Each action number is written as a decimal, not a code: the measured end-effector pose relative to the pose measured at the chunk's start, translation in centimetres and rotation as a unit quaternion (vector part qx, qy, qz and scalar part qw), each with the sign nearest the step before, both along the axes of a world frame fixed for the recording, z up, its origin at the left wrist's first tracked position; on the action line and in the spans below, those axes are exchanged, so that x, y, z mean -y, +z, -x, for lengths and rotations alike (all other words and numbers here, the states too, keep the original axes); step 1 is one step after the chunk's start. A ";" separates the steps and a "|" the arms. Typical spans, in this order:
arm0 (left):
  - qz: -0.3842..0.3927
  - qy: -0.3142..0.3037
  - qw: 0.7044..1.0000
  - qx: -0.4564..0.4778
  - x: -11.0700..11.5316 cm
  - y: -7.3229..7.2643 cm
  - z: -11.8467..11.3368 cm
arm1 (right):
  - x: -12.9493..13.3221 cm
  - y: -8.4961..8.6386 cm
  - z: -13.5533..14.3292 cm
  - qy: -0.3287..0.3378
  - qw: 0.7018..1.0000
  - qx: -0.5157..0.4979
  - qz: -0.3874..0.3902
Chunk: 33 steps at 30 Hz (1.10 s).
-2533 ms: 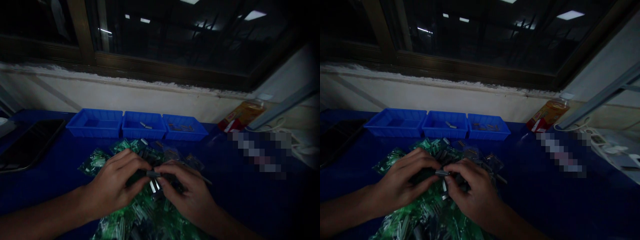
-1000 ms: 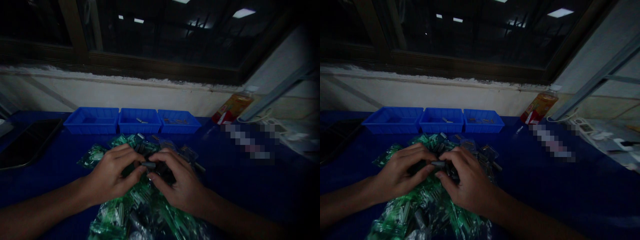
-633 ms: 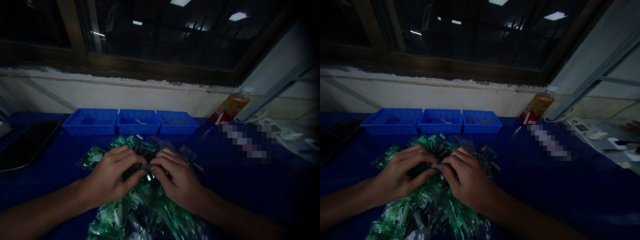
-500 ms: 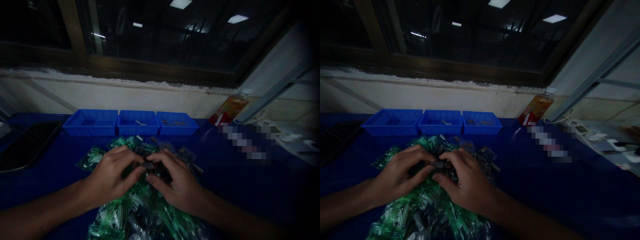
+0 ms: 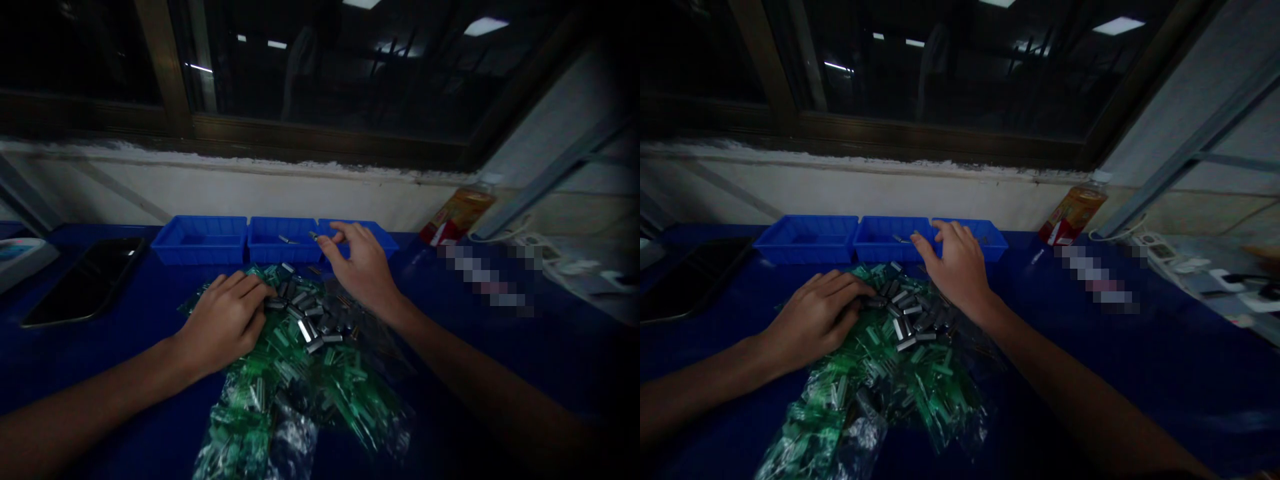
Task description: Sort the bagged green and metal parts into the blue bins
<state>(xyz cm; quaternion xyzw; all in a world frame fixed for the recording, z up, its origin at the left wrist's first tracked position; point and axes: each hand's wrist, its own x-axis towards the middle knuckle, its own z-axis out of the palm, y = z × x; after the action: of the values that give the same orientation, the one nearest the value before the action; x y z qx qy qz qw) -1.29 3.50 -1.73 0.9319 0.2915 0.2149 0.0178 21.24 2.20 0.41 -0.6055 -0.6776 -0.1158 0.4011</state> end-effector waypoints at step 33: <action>0.262 -0.073 0.945 0.181 0.0 -0.9 -1.0 | 3.9 -2.8 3.0 0.223 0.967 0.095 0.075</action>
<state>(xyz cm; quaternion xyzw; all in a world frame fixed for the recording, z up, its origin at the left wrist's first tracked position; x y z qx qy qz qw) -0.30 3.49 -2.62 0.8585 0.2610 0.2941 0.3291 18.22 -1.65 -2.40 -0.4536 -0.8373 -0.0295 0.3039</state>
